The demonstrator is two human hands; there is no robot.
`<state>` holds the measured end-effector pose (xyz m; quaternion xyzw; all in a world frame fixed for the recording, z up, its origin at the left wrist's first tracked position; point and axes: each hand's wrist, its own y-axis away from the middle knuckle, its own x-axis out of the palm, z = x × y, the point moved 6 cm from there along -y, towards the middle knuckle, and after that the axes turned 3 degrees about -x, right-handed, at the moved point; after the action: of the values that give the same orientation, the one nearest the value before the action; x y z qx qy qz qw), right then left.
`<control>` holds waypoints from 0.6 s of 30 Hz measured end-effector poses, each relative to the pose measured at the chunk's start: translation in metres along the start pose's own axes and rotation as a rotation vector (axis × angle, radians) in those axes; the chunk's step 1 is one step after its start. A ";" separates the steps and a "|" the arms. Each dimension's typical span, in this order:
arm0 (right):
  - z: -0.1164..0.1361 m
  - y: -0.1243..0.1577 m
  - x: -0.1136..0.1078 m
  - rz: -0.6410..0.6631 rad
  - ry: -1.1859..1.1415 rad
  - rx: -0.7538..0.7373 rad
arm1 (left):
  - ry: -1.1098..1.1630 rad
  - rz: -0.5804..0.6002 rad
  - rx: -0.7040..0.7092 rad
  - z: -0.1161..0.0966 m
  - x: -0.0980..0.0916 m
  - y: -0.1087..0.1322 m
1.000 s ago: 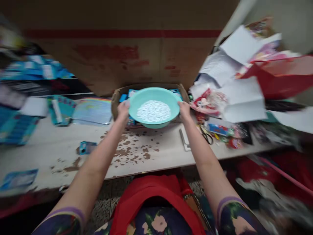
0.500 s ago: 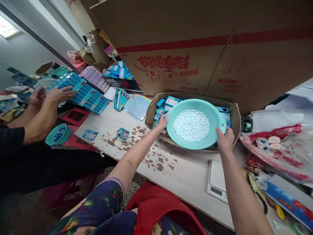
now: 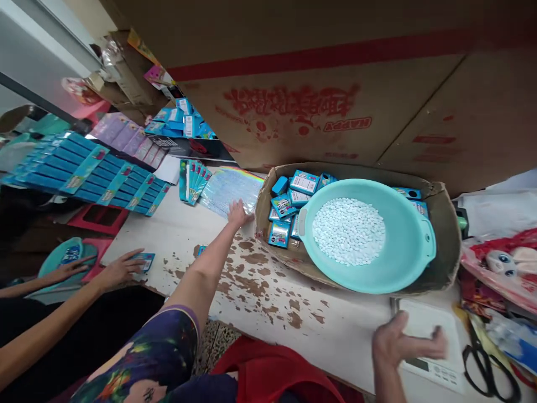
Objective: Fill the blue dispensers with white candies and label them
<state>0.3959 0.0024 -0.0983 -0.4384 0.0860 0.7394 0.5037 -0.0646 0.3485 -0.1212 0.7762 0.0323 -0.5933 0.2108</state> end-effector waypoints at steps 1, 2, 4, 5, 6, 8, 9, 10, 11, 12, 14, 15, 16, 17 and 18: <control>-0.012 0.027 0.007 -0.025 0.050 0.033 | -0.078 0.050 0.037 0.003 0.007 -0.009; -0.020 0.050 0.021 0.034 0.089 0.031 | -0.146 0.085 0.074 0.005 0.012 -0.016; -0.028 0.080 0.043 0.090 0.166 -0.008 | -0.235 0.123 0.144 0.009 0.015 -0.025; -0.029 0.088 0.051 0.107 0.194 -0.040 | -0.264 0.141 0.176 0.011 0.014 -0.029; -0.028 0.091 0.057 0.106 0.218 -0.067 | -0.281 0.161 0.206 0.012 0.013 -0.032; -0.026 0.090 0.060 0.093 0.249 -0.099 | -0.281 0.213 0.262 0.013 0.011 -0.036; -0.025 0.088 0.060 0.090 0.260 -0.101 | -0.269 0.238 0.288 0.013 0.010 -0.038; -0.024 0.086 0.059 0.090 0.267 -0.104 | -0.257 0.262 0.309 0.013 0.009 -0.041; -0.022 0.084 0.058 0.095 0.269 -0.111 | -0.250 0.289 0.324 0.012 0.008 -0.043; -0.021 0.083 0.057 0.091 0.270 -0.120 | -0.250 0.315 0.333 0.012 0.007 -0.045; -0.019 0.082 0.055 0.077 0.270 -0.142 | -0.272 0.348 0.336 0.009 0.004 -0.048; -0.018 0.083 0.055 0.068 0.270 -0.152 | -0.286 0.361 0.336 0.008 0.001 -0.049; -0.018 0.083 0.055 0.060 0.270 -0.157 | -0.298 0.378 0.342 0.007 -0.001 -0.048; -0.018 0.084 0.056 0.055 0.270 -0.160 | -0.307 0.394 0.353 0.005 -0.003 -0.047; -0.018 0.084 0.057 0.055 0.271 -0.161 | -0.316 0.407 0.370 0.004 -0.005 -0.045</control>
<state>0.3309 -0.0097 -0.1767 -0.5708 0.1056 0.6913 0.4303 -0.0833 0.3887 -0.1304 0.6901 -0.2656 -0.6480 0.1827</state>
